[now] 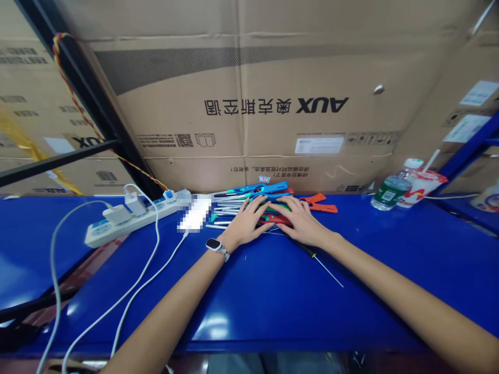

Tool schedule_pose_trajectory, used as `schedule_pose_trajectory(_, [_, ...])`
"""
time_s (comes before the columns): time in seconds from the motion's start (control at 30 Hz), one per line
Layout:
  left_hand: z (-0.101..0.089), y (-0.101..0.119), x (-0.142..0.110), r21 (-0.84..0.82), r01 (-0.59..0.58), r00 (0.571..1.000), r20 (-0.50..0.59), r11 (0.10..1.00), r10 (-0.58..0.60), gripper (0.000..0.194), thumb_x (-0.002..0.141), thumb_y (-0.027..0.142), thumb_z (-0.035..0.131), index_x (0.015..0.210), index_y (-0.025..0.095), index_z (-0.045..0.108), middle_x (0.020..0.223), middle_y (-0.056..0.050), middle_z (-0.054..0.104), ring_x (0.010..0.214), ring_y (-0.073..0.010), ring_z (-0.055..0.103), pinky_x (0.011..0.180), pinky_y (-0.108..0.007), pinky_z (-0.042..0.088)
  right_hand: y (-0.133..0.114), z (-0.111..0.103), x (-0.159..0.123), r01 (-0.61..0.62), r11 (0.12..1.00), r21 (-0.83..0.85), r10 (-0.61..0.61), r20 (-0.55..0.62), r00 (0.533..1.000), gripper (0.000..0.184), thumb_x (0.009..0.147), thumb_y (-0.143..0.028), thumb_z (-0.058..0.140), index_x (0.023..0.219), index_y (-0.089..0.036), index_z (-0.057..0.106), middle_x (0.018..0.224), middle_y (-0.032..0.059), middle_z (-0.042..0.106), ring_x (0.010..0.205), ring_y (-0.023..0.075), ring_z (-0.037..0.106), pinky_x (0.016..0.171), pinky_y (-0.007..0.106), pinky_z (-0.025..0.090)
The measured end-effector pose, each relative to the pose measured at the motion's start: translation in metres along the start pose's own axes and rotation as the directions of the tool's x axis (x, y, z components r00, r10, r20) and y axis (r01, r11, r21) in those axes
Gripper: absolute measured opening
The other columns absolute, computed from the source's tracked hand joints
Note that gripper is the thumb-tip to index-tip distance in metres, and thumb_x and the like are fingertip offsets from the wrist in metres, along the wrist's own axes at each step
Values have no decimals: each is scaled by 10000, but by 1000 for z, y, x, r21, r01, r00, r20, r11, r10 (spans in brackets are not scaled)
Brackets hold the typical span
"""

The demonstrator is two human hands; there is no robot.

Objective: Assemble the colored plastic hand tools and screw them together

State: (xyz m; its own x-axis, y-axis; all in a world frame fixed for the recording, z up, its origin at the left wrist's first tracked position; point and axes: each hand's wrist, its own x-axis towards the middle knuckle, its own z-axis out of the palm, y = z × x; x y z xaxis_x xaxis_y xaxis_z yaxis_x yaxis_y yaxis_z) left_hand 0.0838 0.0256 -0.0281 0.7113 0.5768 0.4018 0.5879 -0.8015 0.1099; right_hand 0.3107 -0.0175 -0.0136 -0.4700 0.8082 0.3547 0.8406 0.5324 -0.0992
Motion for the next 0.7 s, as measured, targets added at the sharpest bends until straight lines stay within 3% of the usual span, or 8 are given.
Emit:
schedule_pose_trajectory(0.1, [-13, -7, -18, 56, 105, 990, -100, 993, -99, 610, 1065, 581, 331, 1503, 176, 458, 1564, -170, 469, 1472, -293, 420, 1230, -508, 317, -10, 0, 3, 9, 1000, 13, -8, -22, 1000, 489, 979, -328, 556, 1464, -278, 519, 1518, 149, 484, 1418, 340, 420, 1101, 596, 378])
schedule_pose_trajectory(0.17, [-22, -19, -31, 105, 225, 968, -139, 969, -210, 615, 1067, 578, 318, 1506, 168, 453, 1569, -182, 459, 1461, -313, 430, 1196, -530, 353, -15, 3, 5, 22, 1000, 19, -22, -25, 999, 439, 983, -327, 548, 1419, -271, 555, 1496, 145, 505, 1405, 340, 433, 1099, 591, 377])
schedule_pose_trajectory(0.23, [-30, -35, -43, 140, 361, 929, -139, 922, -343, 641, 1066, 581, 300, 1540, 163, 407, 1615, -190, 397, 1486, -333, 395, 1204, -584, 315, -18, 7, 7, 20, 1000, 23, -19, -30, 999, 418, 990, -335, 542, 1401, -270, 568, 1478, 143, 521, 1391, 343, 446, 1095, 589, 376])
schedule_pose_trajectory(0.33, [-38, -59, -52, 160, 495, 868, -49, 854, -494, 692, 1056, 607, 282, 1603, 183, 308, 1682, -159, 290, 1567, -341, 238, 1228, -666, 201, -19, 14, 7, 1, 1000, 24, 0, -46, 999, 405, 995, -340, 535, 1393, -275, 573, 1462, 142, 534, 1373, 341, 465, 1087, 587, 378])
schedule_pose_trajectory(0.5, [-44, -75, -54, 127, 542, 827, 94, 831, -554, 753, 1032, 670, 253, 1642, 231, 220, 1721, -106, 179, 1581, -353, 184, 1209, -696, 218, -20, 18, 6, -16, 999, 30, 17, -54, 998, 401, 993, -336, 542, 1388, -279, 579, 1452, 136, 544, 1371, 343, 466, 1097, 598, 365])
schedule_pose_trajectory(0.7, [-45, -60, -55, 136, 503, 860, 17, 853, -510, 758, 1032, 685, 236, 1625, 215, 270, 1713, -142, 197, 1579, -363, 189, 1226, -690, 163, -20, 18, 5, -10, 999, 38, 12, -71, 997, 399, 990, -346, 536, 1381, -288, 592, 1455, 134, 541, 1379, 349, 457, 1116, 587, 359])
